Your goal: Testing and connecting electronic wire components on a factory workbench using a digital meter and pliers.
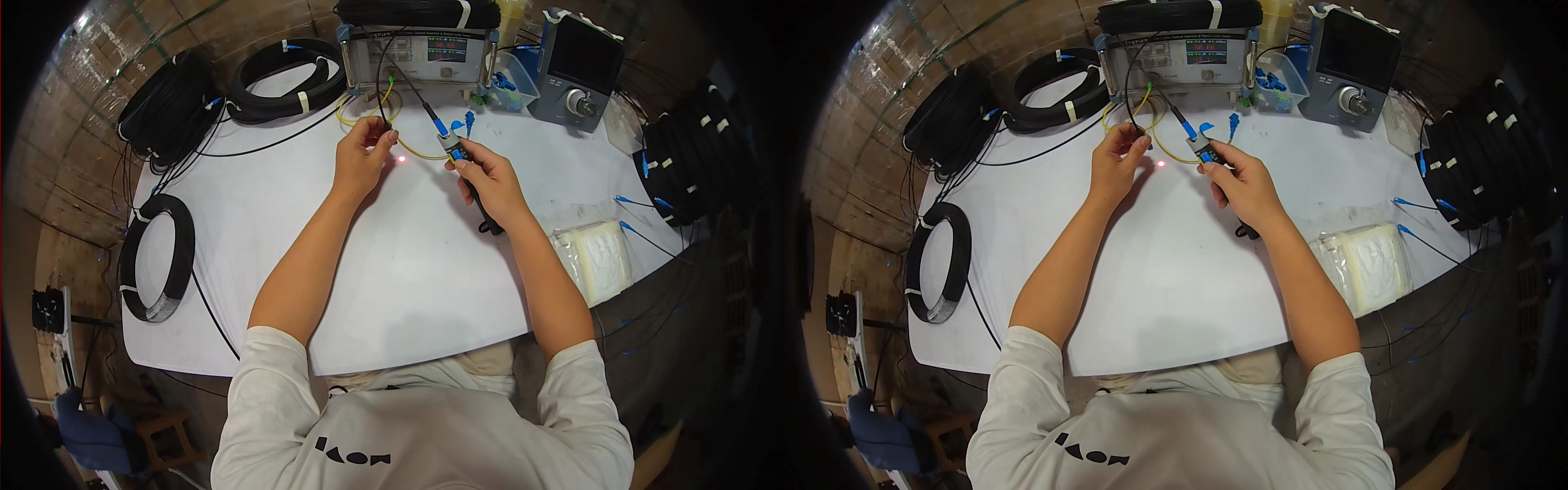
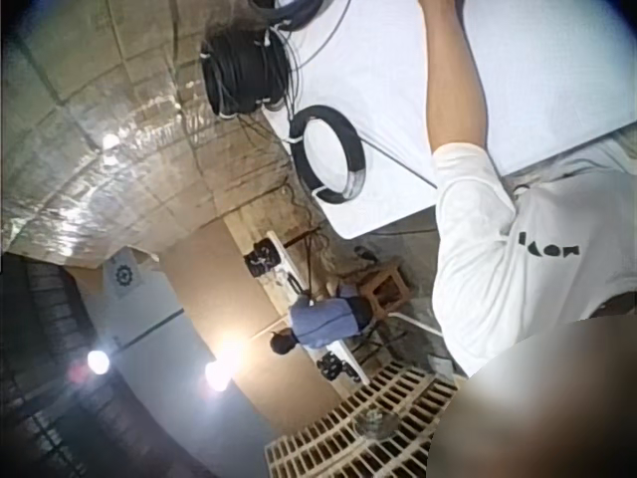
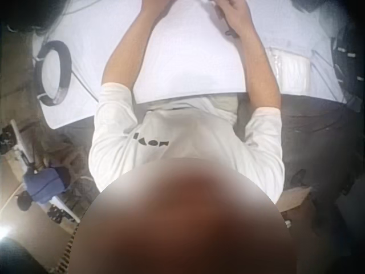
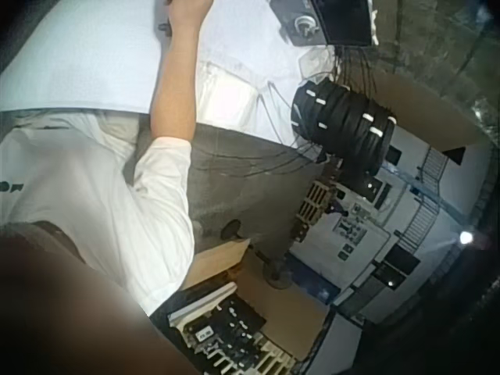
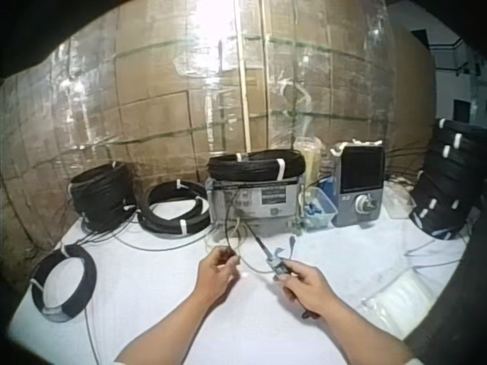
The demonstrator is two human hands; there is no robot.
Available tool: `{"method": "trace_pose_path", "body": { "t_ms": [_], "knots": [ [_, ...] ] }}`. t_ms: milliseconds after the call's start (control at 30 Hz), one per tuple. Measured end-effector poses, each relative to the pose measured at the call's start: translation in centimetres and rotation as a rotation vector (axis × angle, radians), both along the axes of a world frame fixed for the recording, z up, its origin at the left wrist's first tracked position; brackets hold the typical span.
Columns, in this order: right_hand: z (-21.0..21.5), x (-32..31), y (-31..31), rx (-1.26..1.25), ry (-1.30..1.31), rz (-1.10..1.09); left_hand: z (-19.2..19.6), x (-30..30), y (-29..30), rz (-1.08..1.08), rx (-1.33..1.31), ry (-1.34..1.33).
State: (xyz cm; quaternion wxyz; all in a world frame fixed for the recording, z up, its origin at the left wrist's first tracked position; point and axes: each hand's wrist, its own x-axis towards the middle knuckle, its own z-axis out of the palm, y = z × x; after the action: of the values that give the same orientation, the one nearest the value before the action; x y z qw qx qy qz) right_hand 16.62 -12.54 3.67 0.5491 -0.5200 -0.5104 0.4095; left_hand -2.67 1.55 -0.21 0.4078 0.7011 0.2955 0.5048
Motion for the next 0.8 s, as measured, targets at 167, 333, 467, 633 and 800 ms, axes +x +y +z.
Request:
{"method": "trace_pose_path", "body": {
  "t_ms": [167,333,467,633,800],
  "knots": [
    [0.0,0.0,-0.1,0.013,-0.01,0.003,0.6,0.2,-0.5,0.057,0.104,-0.044],
    [0.2,0.1,-0.1,0.021,-0.042,0.009,0.6,0.1,-0.5,0.059,0.096,-0.026],
    [0.1,0.1,0.0,0.005,-0.048,0.006,0.3,0.0,-0.1,0.017,0.005,0.023],
    [0.1,0.0,0.0,-0.004,-0.048,0.008,-0.4,-0.1,0.3,-0.015,-0.048,0.156],
    [0.2,0.1,0.0,-0.015,-0.061,0.007,-0.6,-0.2,0.7,-0.081,-0.113,0.193]
  ]
}}
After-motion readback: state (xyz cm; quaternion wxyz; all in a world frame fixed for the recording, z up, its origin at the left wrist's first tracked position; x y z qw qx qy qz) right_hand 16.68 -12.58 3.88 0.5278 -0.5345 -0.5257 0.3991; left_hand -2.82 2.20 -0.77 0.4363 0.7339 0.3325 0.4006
